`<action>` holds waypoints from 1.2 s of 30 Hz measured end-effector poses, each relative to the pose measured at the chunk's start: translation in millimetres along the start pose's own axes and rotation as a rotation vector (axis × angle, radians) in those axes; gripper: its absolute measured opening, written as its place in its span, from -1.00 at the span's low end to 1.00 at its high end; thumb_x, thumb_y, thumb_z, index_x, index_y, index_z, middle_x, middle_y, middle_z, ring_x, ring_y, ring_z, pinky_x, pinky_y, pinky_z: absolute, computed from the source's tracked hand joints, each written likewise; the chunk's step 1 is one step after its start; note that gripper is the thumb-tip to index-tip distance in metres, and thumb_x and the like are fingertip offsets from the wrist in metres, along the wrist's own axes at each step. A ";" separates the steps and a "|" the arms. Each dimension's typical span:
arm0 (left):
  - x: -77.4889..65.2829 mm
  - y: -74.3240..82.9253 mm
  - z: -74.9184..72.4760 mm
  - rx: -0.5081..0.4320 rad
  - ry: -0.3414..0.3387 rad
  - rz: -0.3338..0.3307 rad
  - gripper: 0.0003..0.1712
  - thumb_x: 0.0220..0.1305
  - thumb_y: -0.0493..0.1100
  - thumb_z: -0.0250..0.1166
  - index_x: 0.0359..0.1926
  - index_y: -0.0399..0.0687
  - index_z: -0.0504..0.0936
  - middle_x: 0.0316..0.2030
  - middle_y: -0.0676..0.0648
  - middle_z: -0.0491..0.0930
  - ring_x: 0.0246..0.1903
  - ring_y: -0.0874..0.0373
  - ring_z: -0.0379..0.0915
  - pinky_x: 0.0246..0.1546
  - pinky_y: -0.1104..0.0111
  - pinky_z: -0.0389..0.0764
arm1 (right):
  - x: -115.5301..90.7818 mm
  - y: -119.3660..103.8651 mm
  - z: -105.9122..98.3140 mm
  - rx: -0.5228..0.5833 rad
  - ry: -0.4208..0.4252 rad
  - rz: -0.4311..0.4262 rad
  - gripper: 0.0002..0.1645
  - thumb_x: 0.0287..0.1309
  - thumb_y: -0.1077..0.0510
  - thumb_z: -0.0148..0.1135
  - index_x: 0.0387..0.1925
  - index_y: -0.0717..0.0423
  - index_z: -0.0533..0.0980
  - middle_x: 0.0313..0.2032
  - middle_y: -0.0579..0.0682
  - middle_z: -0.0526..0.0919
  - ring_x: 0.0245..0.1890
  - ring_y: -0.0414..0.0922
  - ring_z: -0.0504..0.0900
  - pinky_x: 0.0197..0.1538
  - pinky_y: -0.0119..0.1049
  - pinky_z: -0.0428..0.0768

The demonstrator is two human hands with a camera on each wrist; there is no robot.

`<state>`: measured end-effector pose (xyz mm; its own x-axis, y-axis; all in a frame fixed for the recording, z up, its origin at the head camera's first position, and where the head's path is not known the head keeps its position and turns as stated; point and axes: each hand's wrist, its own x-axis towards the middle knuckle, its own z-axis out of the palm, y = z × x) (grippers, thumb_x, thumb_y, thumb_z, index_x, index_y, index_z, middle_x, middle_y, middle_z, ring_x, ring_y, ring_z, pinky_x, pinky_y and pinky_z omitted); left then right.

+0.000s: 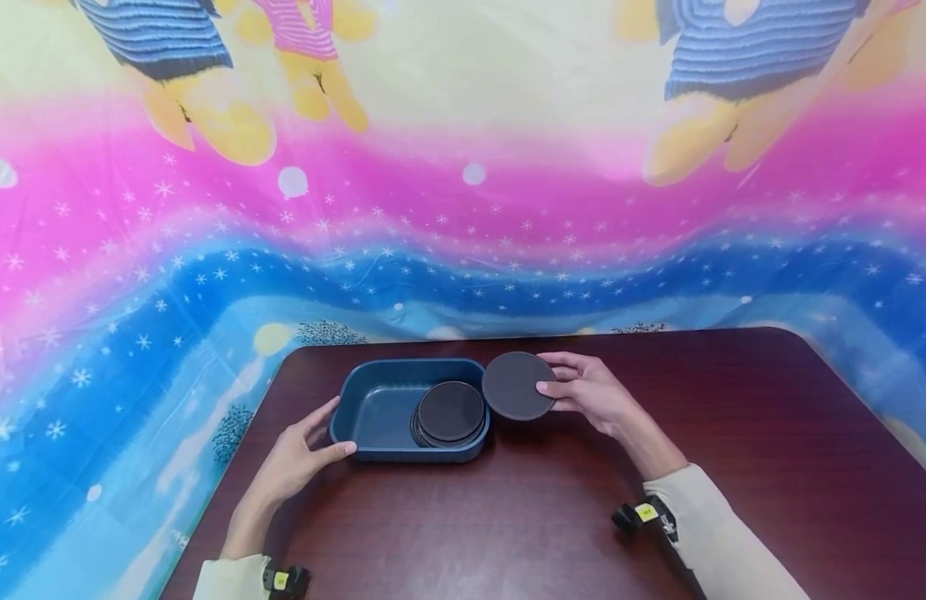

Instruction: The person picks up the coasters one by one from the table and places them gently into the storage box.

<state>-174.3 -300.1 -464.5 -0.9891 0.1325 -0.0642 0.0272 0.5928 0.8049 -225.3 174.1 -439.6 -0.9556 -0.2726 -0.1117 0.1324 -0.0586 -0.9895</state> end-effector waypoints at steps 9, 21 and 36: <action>-1.7 0.4 1.1 0.013 0.007 0.011 0.04 0.39 0.04 0.50 0.72 0.08 0.15 0.62 -0.34 0.26 0.54 -0.36 0.30 0.32 -0.13 0.63 | 6.8 2.2 13.4 0.007 -0.008 0.015 -0.23 0.37 0.42 0.35 0.54 0.35 0.32 0.09 0.21 0.72 -0.16 -0.15 0.86 -0.05 -0.22 0.84; -1.2 1.6 0.6 0.005 0.009 0.013 0.05 0.39 0.04 0.51 0.72 0.07 0.15 0.61 -0.35 0.27 0.54 -0.36 0.31 0.32 -0.12 0.63 | 14.0 -0.8 31.6 0.022 -0.014 0.042 -0.26 0.36 0.43 0.35 0.52 0.30 0.38 0.08 0.22 0.74 -0.17 -0.11 0.87 -0.04 -0.18 0.84; -1.6 0.3 0.6 0.018 0.000 0.011 0.06 0.39 0.07 0.51 0.72 0.07 0.14 0.63 -0.35 0.23 0.54 -0.37 0.29 0.33 -0.14 0.63 | 21.9 1.1 49.4 0.031 -0.028 0.040 -0.28 0.34 0.45 0.34 0.49 0.34 0.40 0.07 0.24 0.76 -0.20 -0.13 0.87 -0.09 -0.21 0.84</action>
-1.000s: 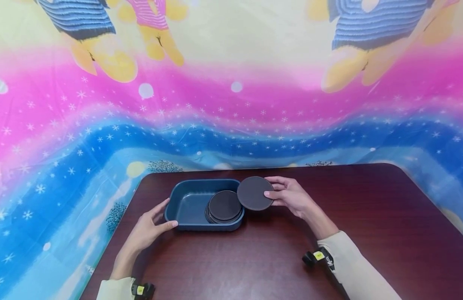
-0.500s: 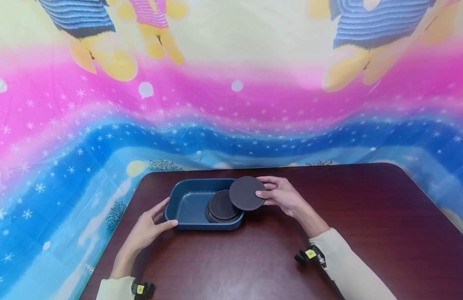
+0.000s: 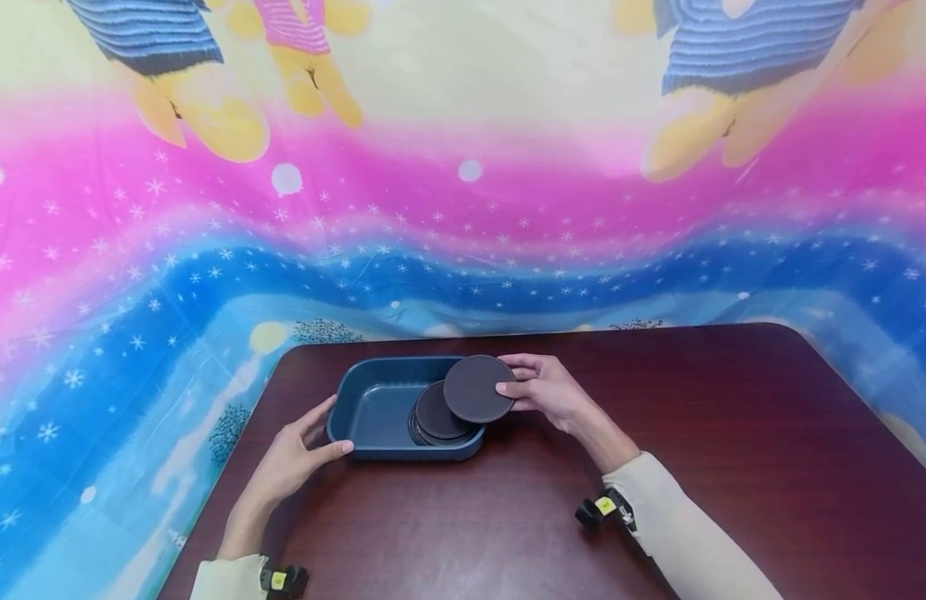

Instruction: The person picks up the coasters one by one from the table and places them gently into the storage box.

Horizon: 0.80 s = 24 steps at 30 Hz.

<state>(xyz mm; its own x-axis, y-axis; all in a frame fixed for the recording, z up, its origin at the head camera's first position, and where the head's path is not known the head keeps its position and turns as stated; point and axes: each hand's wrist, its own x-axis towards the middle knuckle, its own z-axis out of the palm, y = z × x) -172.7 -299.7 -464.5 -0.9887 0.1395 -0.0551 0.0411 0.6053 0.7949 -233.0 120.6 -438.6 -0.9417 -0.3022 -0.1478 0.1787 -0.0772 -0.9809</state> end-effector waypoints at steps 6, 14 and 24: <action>1.2 -0.8 0.3 0.006 0.004 -0.001 0.05 0.39 0.06 0.50 0.72 0.10 0.15 0.63 -0.34 0.24 0.54 -0.34 0.31 0.31 -0.11 0.65 | 2.3 0.3 6.2 0.002 0.006 0.007 -0.28 0.33 0.45 0.36 0.48 0.30 0.43 0.04 0.22 0.77 -0.21 -0.12 0.87 -0.10 -0.21 0.85; 2.8 -1.6 -0.1 -0.003 -0.007 -0.025 0.05 0.40 0.09 0.50 0.73 0.11 0.14 0.63 -0.34 0.23 0.55 -0.35 0.29 0.33 -0.12 0.64 | 6.6 4.1 13.2 -0.016 0.020 0.029 -0.30 0.33 0.44 0.37 0.47 0.27 0.45 0.07 0.26 0.77 -0.22 -0.12 0.87 -0.11 -0.18 0.85; 3.0 -1.3 -0.5 -0.006 -0.006 -0.018 0.05 0.40 0.07 0.50 0.72 0.08 0.14 0.63 -0.35 0.24 0.53 -0.34 0.32 0.30 -0.08 0.66 | 7.8 5.2 22.0 -0.052 0.019 0.025 -0.31 0.33 0.42 0.39 0.46 0.24 0.47 0.06 0.27 0.77 -0.24 -0.10 0.87 -0.11 -0.15 0.85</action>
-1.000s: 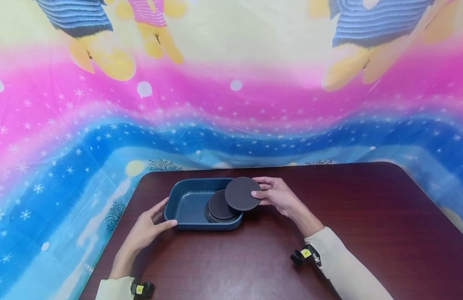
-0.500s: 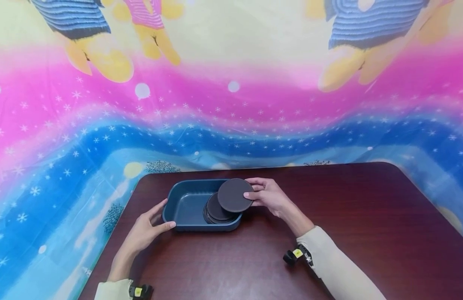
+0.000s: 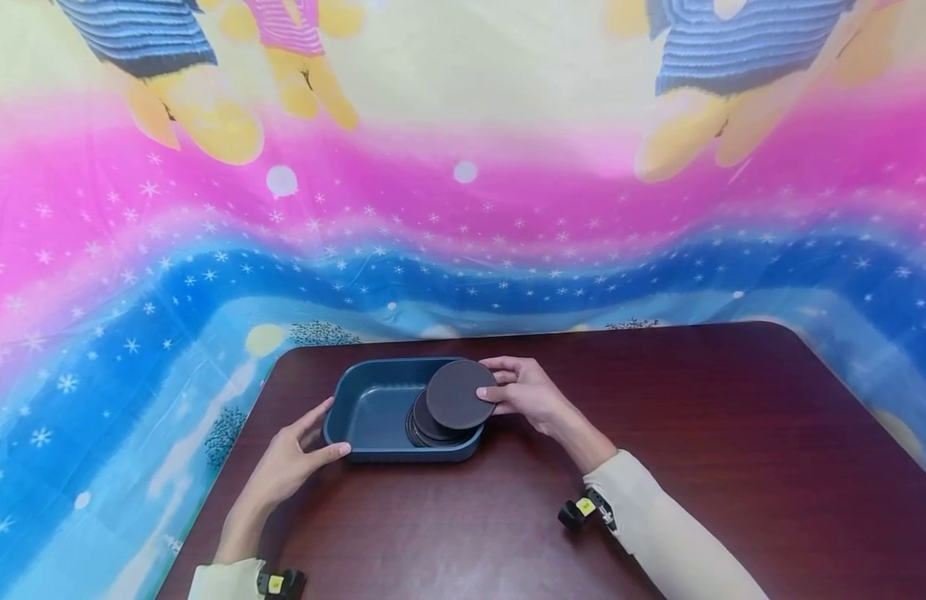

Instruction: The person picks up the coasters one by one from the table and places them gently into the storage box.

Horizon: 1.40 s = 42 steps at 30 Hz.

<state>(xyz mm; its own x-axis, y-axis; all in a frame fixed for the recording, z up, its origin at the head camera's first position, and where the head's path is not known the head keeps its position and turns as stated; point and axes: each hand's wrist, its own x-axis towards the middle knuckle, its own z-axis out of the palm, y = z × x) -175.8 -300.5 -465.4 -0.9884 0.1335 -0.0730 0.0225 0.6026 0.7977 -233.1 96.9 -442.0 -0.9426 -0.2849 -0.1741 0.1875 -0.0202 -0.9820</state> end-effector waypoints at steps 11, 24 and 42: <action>-0.4 -0.3 -0.1 0.004 0.003 0.000 0.06 0.39 0.10 0.50 0.73 0.11 0.13 0.63 -0.33 0.23 0.55 -0.33 0.30 0.32 -0.10 0.64 | 7.4 -0.5 9.8 -0.052 0.010 -0.019 -0.31 0.30 0.42 0.41 0.44 0.24 0.50 0.03 0.27 0.79 -0.28 -0.10 0.87 -0.13 -0.14 0.85; -1.7 -2.1 0.2 -0.006 0.007 0.025 0.08 0.36 0.09 0.52 0.72 0.09 0.14 0.60 -0.35 0.28 0.52 -0.34 0.35 0.30 -0.11 0.66 | 11.8 -5.5 24.7 -0.229 0.081 -0.072 -0.34 0.28 0.40 0.46 0.40 0.20 0.56 0.01 0.27 0.82 -0.22 0.00 0.90 -0.16 -0.13 0.85; -1.9 -1.1 0.5 0.003 0.005 0.024 0.06 0.39 0.09 0.50 0.73 0.11 0.14 0.64 -0.32 0.23 0.54 -0.33 0.33 0.31 -0.10 0.66 | -13.9 -19.0 24.4 -0.836 0.177 -0.336 -0.37 0.39 -0.06 0.46 0.39 0.03 0.60 0.08 0.14 0.82 -0.16 0.04 0.78 0.02 -0.04 0.72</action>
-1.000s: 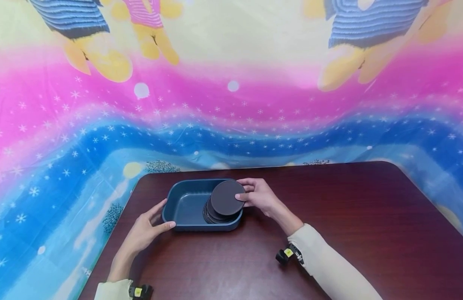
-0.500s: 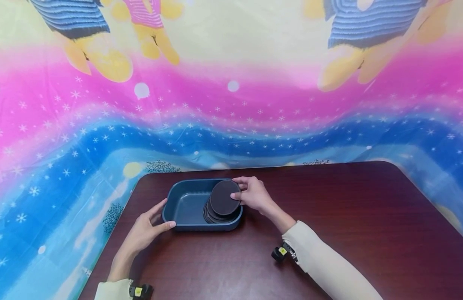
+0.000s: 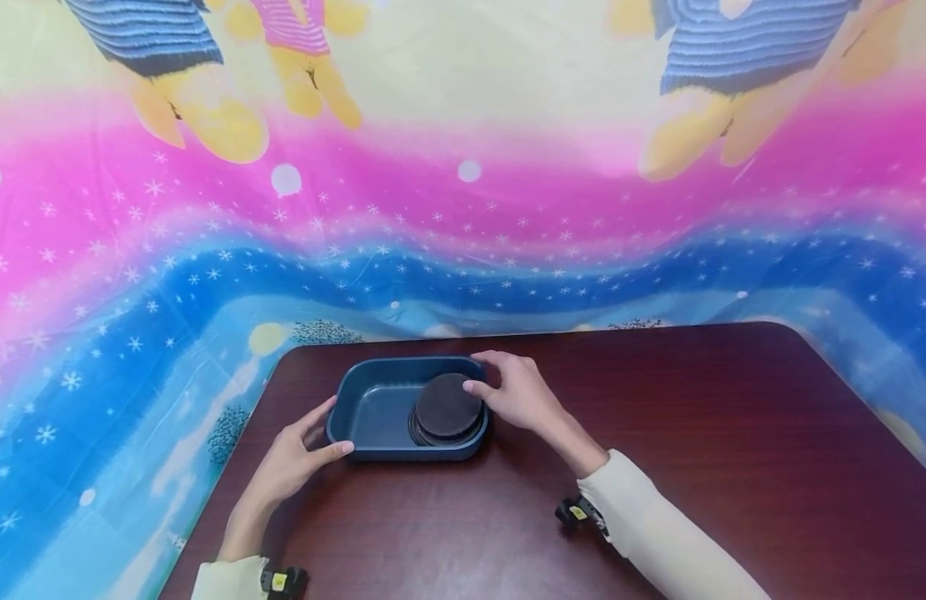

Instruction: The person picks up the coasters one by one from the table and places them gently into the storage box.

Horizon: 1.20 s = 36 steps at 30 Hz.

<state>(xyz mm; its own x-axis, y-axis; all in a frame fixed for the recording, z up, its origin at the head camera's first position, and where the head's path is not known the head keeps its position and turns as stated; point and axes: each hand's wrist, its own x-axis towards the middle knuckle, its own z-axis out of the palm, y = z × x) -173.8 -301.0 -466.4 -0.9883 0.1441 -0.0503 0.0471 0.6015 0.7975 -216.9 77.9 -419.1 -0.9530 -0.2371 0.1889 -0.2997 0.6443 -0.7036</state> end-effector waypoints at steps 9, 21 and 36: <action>2.6 0.6 0.1 0.001 -0.012 -0.029 0.05 0.40 0.10 0.49 0.73 0.10 0.13 0.64 -0.33 0.22 0.55 -0.35 0.29 0.32 -0.10 0.65 | -29.9 50.2 -34.0 0.072 0.075 0.054 -0.50 0.42 0.02 0.44 0.28 0.15 0.65 0.16 0.15 0.80 0.11 0.10 0.83 0.21 0.06 0.75; 2.1 -0.8 -3.4 -0.003 -0.018 -0.041 0.05 0.41 0.08 0.49 0.73 0.11 0.12 0.65 -0.33 0.19 0.56 -0.35 0.26 0.34 -0.12 0.62 | -72.5 105.0 -82.8 -0.075 0.136 0.109 -0.38 0.44 -0.03 0.41 0.36 0.24 0.57 0.23 0.26 0.74 0.14 0.21 0.80 0.20 0.18 0.73; -5.0 -0.8 -9.8 0.222 0.030 0.102 -0.03 0.54 0.15 0.34 0.71 -0.15 0.12 0.60 -0.42 0.23 0.48 -0.40 0.38 0.35 -0.19 0.58 | -120.9 152.2 -135.5 -0.324 0.183 0.156 -0.14 0.47 -0.27 0.30 0.47 0.27 0.45 0.36 0.45 0.56 0.26 0.48 0.59 0.18 0.48 0.54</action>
<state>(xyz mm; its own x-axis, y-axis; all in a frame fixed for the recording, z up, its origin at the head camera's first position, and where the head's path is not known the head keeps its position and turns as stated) -170.3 -309.9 -460.9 -0.9806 0.1910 0.0443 0.1739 0.7433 0.6459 -153.4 303.1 -456.3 -0.9716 -0.0039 0.2365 -0.1219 0.8650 -0.4868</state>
